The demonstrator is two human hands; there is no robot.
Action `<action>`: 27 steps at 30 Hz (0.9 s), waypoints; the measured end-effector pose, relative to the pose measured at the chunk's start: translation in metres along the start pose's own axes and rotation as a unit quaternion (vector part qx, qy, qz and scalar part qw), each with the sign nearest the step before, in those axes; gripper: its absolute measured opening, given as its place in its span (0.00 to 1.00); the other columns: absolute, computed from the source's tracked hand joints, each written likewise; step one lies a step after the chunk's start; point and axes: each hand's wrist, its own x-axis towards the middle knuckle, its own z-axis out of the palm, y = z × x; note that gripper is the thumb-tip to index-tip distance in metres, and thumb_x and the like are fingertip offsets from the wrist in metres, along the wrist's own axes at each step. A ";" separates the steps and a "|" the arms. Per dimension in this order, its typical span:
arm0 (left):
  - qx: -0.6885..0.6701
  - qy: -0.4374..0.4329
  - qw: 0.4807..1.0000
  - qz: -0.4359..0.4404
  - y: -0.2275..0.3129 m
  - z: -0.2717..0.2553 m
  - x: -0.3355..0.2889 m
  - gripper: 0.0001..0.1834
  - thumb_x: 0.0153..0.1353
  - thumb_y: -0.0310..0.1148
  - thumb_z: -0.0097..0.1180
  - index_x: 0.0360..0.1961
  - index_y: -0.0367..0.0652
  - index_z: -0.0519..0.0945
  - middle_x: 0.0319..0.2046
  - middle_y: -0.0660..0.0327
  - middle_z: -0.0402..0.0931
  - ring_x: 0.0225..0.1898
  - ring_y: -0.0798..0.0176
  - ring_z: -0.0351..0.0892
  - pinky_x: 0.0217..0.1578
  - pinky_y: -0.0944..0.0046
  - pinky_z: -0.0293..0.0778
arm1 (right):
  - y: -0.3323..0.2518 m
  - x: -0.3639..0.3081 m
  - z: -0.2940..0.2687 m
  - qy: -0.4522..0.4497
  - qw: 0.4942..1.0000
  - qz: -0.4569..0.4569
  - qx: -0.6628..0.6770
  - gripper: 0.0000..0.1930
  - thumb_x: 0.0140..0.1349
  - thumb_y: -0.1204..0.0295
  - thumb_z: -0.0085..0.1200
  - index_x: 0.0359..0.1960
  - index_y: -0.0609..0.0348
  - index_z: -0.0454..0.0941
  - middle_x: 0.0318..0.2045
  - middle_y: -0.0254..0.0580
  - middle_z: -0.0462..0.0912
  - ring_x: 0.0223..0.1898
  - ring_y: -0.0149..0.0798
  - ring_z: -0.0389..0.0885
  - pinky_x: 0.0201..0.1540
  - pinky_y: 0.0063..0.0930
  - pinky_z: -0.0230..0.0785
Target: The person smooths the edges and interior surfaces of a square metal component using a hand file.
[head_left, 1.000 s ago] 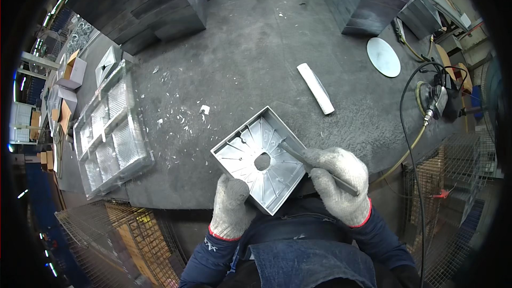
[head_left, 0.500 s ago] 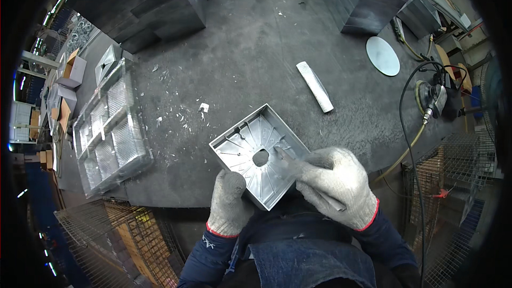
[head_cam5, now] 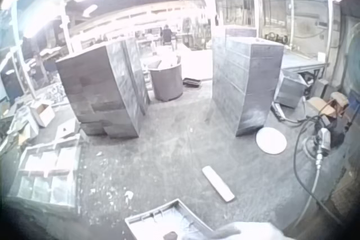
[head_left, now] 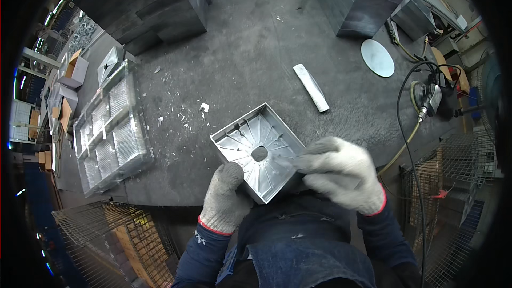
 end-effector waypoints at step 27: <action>0.353 0.210 0.897 0.161 -0.095 0.013 -0.065 0.27 0.51 0.37 0.90 0.51 0.40 0.94 0.44 0.59 0.96 0.43 0.54 0.97 0.45 0.54 0.92 | -0.006 -0.030 0.022 0.133 0.990 0.024 -0.047 0.07 0.74 0.79 0.68 0.49 0.65 0.95 0.47 0.53 0.97 0.48 0.51 0.98 0.53 0.42 0.90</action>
